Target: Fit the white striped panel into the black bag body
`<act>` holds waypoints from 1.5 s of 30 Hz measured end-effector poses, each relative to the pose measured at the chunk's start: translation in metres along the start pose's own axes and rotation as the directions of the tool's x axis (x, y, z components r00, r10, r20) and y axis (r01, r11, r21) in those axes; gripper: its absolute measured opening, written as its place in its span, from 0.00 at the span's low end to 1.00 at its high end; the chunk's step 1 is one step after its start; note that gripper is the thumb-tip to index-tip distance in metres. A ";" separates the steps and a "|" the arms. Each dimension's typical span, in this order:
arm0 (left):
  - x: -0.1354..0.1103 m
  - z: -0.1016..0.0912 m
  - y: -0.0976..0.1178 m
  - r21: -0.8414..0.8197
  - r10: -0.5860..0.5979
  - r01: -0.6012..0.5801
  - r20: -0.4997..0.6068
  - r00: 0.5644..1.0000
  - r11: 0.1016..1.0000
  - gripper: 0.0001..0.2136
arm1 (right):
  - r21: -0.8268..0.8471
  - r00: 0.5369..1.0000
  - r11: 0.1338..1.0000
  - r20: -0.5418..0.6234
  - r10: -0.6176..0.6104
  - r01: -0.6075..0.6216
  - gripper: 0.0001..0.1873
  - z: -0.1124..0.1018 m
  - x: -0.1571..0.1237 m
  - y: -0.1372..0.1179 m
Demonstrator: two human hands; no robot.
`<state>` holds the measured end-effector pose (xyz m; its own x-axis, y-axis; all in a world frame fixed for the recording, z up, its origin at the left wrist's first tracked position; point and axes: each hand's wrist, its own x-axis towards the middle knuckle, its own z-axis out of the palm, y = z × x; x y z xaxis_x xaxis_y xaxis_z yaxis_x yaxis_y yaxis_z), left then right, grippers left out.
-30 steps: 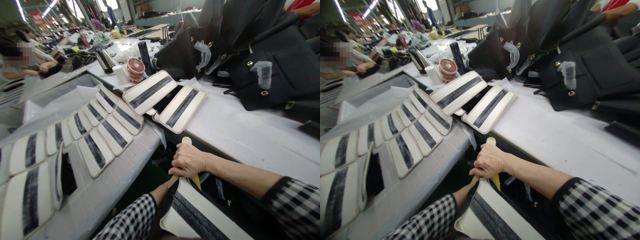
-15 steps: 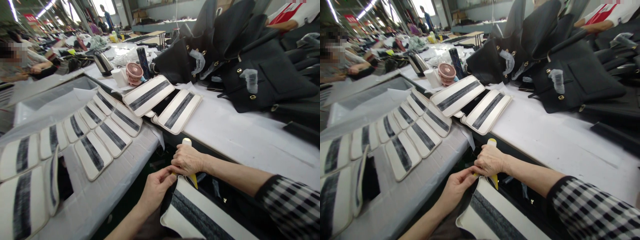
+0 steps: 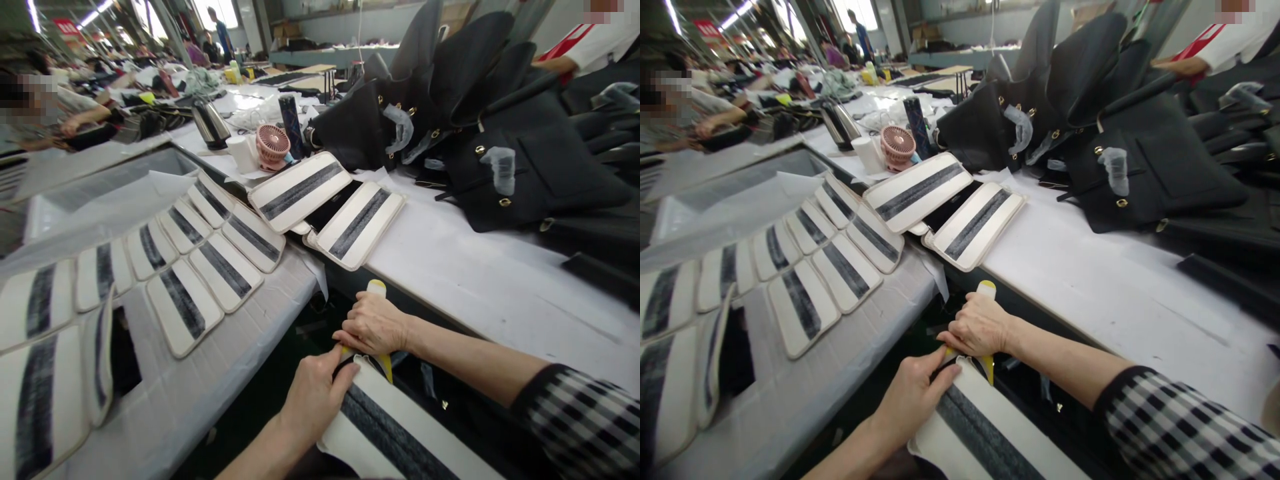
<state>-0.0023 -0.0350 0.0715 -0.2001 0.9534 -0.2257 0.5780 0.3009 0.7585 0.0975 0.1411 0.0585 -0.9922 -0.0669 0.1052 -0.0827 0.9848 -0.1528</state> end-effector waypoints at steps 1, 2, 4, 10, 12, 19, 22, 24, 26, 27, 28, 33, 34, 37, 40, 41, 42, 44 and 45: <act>0.000 0.001 0.000 0.020 0.001 -0.001 0.003 1.000 1.000 0.11 | -0.004 1.000 1.000 0.002 0.008 -0.008 0.31 0.001 0.000 -0.001; 0.000 0.001 -0.001 0.036 0.002 -0.003 0.006 1.000 0.999 0.11 | -0.006 1.000 1.000 0.006 0.014 -0.014 0.31 0.001 -0.001 -0.001; 0.001 0.002 -0.001 0.059 0.005 -0.006 0.011 1.000 0.998 0.12 | -0.004 1.000 1.000 0.014 0.024 -0.024 0.31 0.002 -0.001 -0.002; 0.002 0.003 -0.002 0.061 0.010 -0.011 0.032 0.999 0.998 0.12 | -0.001 0.996 0.997 0.051 0.077 -0.077 0.31 0.000 -0.003 -0.007; 0.002 0.003 -0.002 0.058 0.015 -0.017 0.033 0.999 0.998 0.11 | -0.004 0.994 0.996 0.054 0.090 -0.090 0.31 0.000 -0.004 -0.009; 0.004 0.004 -0.003 0.088 0.042 -0.046 0.043 0.998 0.995 0.11 | 0.021 0.979 0.982 0.082 0.185 -0.187 0.32 0.002 -0.011 -0.015; 0.004 0.004 -0.003 0.110 0.055 -0.061 0.051 0.997 0.992 0.12 | 0.042 0.969 0.972 0.108 0.224 -0.229 0.32 0.001 -0.013 -0.021; 0.004 0.004 -0.004 0.137 0.062 -0.070 0.058 0.996 0.988 0.13 | 0.042 0.955 0.960 0.128 0.269 -0.276 0.33 0.000 -0.014 -0.027; 0.003 0.003 -0.005 0.150 0.075 -0.082 0.054 0.996 0.985 0.13 | 0.030 0.930 0.938 0.147 0.337 -0.344 0.33 0.000 -0.016 -0.034; 0.003 0.002 -0.006 0.138 0.085 -0.091 0.044 0.995 0.986 0.13 | 0.022 0.912 0.921 0.154 0.380 -0.388 0.33 0.001 -0.017 -0.038; 0.003 0.002 -0.008 0.104 0.095 -0.099 0.035 0.995 0.990 0.13 | 0.015 0.891 0.901 0.159 0.426 -0.434 0.33 0.001 -0.018 -0.043; 0.008 0.006 -0.018 -0.474 0.020 0.017 0.073 0.997 0.881 0.20 | -0.054 0.788 0.804 0.170 0.592 -0.592 0.33 0.001 -0.023 -0.067; 0.010 0.008 -0.020 -0.586 -0.010 0.067 0.099 0.995 0.808 0.22 | -0.072 0.775 0.793 0.175 0.607 -0.605 0.32 0.000 -0.024 -0.072; 0.017 0.014 -0.024 -0.810 -0.050 0.218 0.228 0.972 0.545 0.29 | -0.117 0.746 0.770 0.196 0.637 -0.627 0.27 -0.004 -0.028 -0.082; 0.021 0.016 -0.026 -0.869 -0.044 0.296 0.305 0.951 0.396 0.29 | -0.133 0.729 0.760 0.217 0.649 -0.636 0.23 -0.007 -0.032 -0.088; 0.021 0.016 -0.027 -0.866 -0.047 0.295 0.303 0.952 0.403 0.27 | -0.130 0.726 0.758 0.225 0.650 -0.639 0.22 -0.008 -0.033 -0.089; 0.021 0.015 -0.027 -0.862 -0.048 0.289 0.296 0.954 0.417 0.25 | -0.122 0.721 0.755 0.234 0.653 -0.644 0.21 -0.008 -0.034 -0.090; 0.022 0.014 -0.027 -0.851 -0.029 0.279 0.297 0.954 0.444 0.21 | -0.097 0.701 0.738 0.248 0.668 -0.668 0.23 -0.007 -0.037 -0.091; 0.023 0.013 -0.028 -0.844 -0.017 0.278 0.304 0.953 0.459 0.19 | -0.079 0.689 0.724 0.255 0.679 -0.685 0.24 -0.006 -0.039 -0.091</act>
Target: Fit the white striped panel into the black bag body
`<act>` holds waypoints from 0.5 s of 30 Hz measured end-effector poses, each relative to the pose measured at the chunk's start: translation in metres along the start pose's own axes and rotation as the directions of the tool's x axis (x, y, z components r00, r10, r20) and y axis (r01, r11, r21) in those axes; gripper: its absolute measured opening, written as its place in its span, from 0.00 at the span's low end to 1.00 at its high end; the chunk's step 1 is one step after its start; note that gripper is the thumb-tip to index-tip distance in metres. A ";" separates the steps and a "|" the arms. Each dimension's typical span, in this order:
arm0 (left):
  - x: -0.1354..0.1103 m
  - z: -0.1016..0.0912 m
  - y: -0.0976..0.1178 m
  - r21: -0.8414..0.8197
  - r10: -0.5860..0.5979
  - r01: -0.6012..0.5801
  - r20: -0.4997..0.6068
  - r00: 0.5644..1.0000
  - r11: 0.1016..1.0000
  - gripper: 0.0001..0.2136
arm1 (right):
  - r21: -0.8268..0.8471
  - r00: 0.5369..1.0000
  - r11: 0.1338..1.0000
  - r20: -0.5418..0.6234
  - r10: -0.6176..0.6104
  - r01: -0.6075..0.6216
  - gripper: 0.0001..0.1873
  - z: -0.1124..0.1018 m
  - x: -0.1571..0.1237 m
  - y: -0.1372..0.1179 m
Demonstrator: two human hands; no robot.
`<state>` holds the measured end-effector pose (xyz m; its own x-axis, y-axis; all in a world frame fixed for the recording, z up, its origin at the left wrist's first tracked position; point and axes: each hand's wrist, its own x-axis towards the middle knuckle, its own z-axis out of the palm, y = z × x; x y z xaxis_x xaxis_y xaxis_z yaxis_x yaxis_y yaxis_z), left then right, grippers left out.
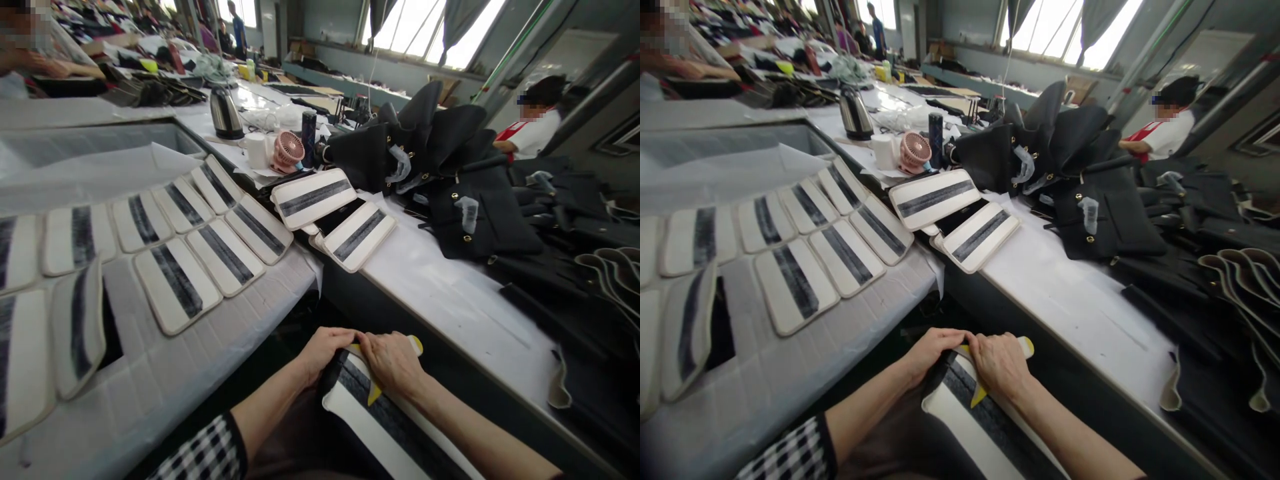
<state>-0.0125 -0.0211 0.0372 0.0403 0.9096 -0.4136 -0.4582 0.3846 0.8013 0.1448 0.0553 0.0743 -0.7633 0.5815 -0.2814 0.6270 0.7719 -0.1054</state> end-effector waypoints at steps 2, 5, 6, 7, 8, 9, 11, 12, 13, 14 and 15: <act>0.003 -0.002 0.002 0.045 -0.009 0.009 0.016 1.000 0.999 0.17 | 0.065 0.999 0.997 0.018 0.029 -0.030 0.27 0.003 -0.002 0.005; 0.007 -0.006 0.006 0.119 -0.034 0.034 0.003 0.999 0.992 0.17 | 0.217 0.995 0.972 0.063 0.077 -0.089 0.30 0.007 -0.006 0.019; 0.009 -0.007 0.007 0.137 -0.044 0.043 0.003 0.999 0.990 0.18 | 0.273 0.991 0.954 0.084 0.103 -0.123 0.35 0.007 -0.008 0.025; 0.010 -0.008 0.008 0.150 -0.053 0.051 0.007 0.999 0.987 0.18 | 0.317 0.986 0.935 0.107 0.129 -0.157 0.40 0.006 -0.011 0.031; 0.010 -0.009 0.008 0.161 -0.061 0.058 0.012 0.998 0.985 0.19 | 0.386 0.979 0.902 0.134 0.151 -0.192 0.46 0.005 -0.014 0.037; 0.011 -0.009 0.009 0.171 -0.066 0.063 0.016 0.998 0.983 0.19 | 0.501 0.972 0.836 0.168 0.162 -0.226 0.49 0.002 -0.017 0.042; 0.013 -0.009 0.011 0.193 -0.070 0.068 0.008 0.997 0.979 0.18 | 0.795 0.961 0.539 0.241 0.138 -0.277 0.52 -0.004 -0.023 0.050; 0.014 -0.008 0.012 0.206 -0.071 0.069 0.002 0.997 0.976 0.18 | 0.903 0.959 0.322 0.264 0.103 -0.284 0.50 -0.007 -0.025 0.053; 0.015 -0.007 0.013 0.222 -0.072 0.070 -0.002 0.997 0.973 0.17 | 0.954 0.960 0.114 0.273 0.063 -0.279 0.49 -0.009 -0.026 0.054; 0.017 -0.006 0.015 0.237 -0.072 0.070 -0.001 0.997 0.969 0.16 | 0.963 0.963 -0.027 0.268 0.038 -0.267 0.48 -0.011 -0.025 0.054; 0.019 -0.006 0.016 0.251 -0.074 0.070 0.004 0.997 0.965 0.16 | 0.966 0.967 -0.067 0.253 0.030 -0.251 0.47 -0.011 -0.023 0.054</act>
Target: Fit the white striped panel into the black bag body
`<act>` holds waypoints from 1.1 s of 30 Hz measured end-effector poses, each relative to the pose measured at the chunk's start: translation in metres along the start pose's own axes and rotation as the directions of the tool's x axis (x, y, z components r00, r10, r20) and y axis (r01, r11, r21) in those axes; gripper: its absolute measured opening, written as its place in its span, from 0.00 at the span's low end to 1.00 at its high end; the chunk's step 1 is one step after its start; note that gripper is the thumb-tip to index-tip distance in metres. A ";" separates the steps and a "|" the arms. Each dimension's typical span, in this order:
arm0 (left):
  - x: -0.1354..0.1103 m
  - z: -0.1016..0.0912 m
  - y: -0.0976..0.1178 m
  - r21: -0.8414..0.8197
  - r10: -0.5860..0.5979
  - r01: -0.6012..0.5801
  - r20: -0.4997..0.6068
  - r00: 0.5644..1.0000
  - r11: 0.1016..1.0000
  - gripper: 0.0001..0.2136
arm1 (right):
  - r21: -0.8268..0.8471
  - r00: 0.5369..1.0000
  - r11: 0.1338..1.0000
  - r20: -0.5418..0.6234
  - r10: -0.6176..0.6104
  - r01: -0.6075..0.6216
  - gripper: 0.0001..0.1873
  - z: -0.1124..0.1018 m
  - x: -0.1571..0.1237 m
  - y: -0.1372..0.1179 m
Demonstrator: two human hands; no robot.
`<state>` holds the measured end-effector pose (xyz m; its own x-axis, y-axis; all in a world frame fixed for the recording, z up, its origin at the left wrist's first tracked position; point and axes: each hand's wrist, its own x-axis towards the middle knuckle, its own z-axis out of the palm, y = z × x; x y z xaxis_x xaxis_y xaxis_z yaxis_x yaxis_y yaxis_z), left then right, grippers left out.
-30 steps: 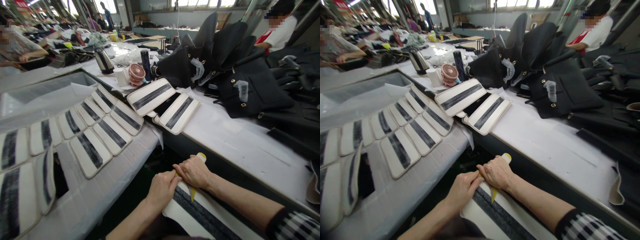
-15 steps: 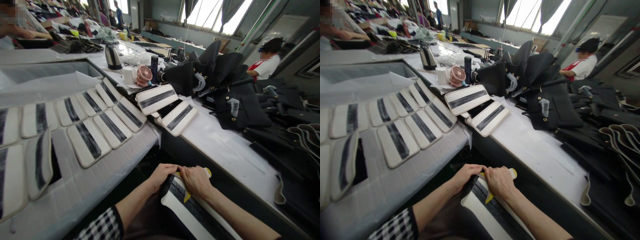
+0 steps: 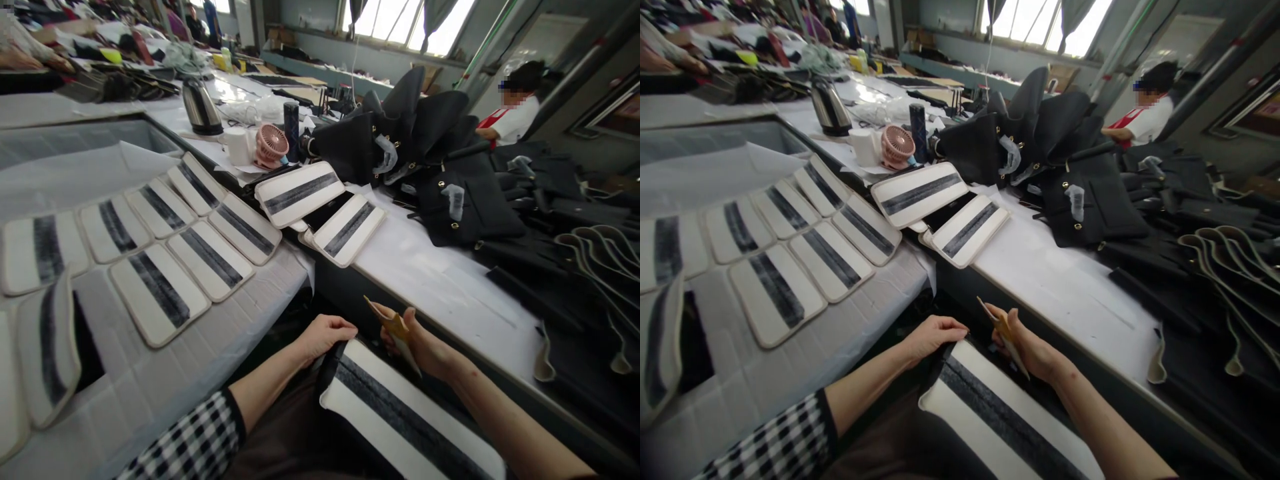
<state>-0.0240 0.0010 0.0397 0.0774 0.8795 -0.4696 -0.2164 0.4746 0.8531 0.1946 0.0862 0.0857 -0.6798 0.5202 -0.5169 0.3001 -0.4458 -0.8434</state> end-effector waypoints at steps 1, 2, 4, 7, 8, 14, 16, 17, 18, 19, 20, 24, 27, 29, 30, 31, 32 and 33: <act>0.002 0.000 0.001 0.013 0.002 -0.002 0.009 1.000 1.000 0.16 | -0.028 1.000 0.999 -0.008 -0.021 0.021 0.46 0.002 0.003 0.000; 0.003 0.001 0.002 0.024 0.004 -0.005 0.021 1.000 1.000 0.15 | -0.100 0.998 0.994 -0.031 -0.048 0.044 0.44 0.004 0.007 0.001; 0.006 0.001 0.002 0.041 0.010 -0.012 0.047 0.999 0.999 0.16 | -0.304 0.988 0.949 -0.095 -0.120 0.086 0.39 0.010 0.017 0.006; 0.009 0.000 0.000 0.068 0.026 -0.032 0.084 0.996 0.997 0.16 | -0.477 0.975 0.873 -0.122 -0.187 0.108 0.25 0.019 0.029 0.016; 0.010 0.000 0.000 0.079 0.031 -0.039 0.098 0.995 0.996 0.17 | -0.496 0.974 0.860 -0.111 -0.196 0.117 0.22 0.022 0.030 0.018; 0.014 -0.003 0.004 0.182 0.050 -0.086 0.194 0.980 0.980 0.19 | -0.655 0.971 0.738 -0.033 -0.238 0.159 0.20 0.024 0.031 0.022; 0.015 -0.002 0.006 0.221 0.053 -0.100 0.210 0.976 0.970 0.19 | -0.690 0.973 0.709 -0.024 -0.229 0.149 0.21 0.021 0.030 0.022; 0.015 -0.001 0.007 0.238 0.052 -0.104 0.214 0.976 0.966 0.19 | -0.699 0.975 0.701 -0.020 -0.220 0.144 0.21 0.018 0.028 0.023; 0.015 0.000 0.007 0.257 0.051 -0.107 0.215 0.975 0.961 0.19 | -0.703 0.978 0.698 -0.019 -0.209 0.135 0.21 0.015 0.025 0.023; 0.015 0.001 0.008 0.277 0.050 -0.110 0.214 0.976 0.954 0.18 | -0.702 0.981 0.701 -0.019 -0.194 0.125 0.21 0.012 0.021 0.023; 0.015 0.001 0.008 0.300 0.049 -0.112 0.211 0.976 0.947 0.17 | -0.695 0.985 0.710 -0.020 -0.172 0.110 0.22 0.008 0.015 0.024; 0.019 0.000 0.010 0.387 0.028 -0.113 0.220 0.975 0.915 0.15 | -0.630 0.998 0.776 -0.046 -0.049 0.009 0.25 -0.011 -0.011 0.028; 0.024 -0.002 0.016 0.453 -0.022 -0.100 0.257 0.966 0.886 0.16 | -0.626 0.999 0.780 -0.050 -0.006 -0.027 0.29 -0.021 -0.023 0.035; 0.030 -0.004 0.021 0.488 -0.073 -0.083 0.292 0.954 0.869 0.18 | -0.657 0.998 0.753 -0.061 -0.012 -0.031 0.31 -0.024 -0.025 0.041; 0.032 -0.005 0.024 0.501 -0.103 -0.072 0.313 0.944 0.862 0.19 | -0.674 0.997 0.738 -0.073 -0.020 -0.034 0.31 -0.024 -0.025 0.044; 0.035 -0.005 0.026 0.512 -0.131 -0.061 0.330 0.935 0.857 0.19 | -0.687 0.996 0.726 -0.086 -0.028 -0.039 0.31 -0.024 -0.024 0.047; 0.039 -0.005 0.028 0.524 -0.156 -0.052 0.344 0.926 0.850 0.20 | -0.694 0.995 0.718 -0.097 -0.035 -0.043 0.30 -0.023 -0.023 0.049; 0.042 -0.005 0.030 0.537 -0.176 -0.045 0.354 0.919 0.842 0.20 | -0.696 0.994 0.717 -0.103 -0.039 -0.044 0.30 -0.022 -0.022 0.052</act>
<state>-0.0319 0.0517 0.0443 0.4536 0.7368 -0.5015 0.3368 0.3792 0.8618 0.2398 0.0678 0.0498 -0.6183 0.6099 -0.4958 0.7108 0.1646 -0.6839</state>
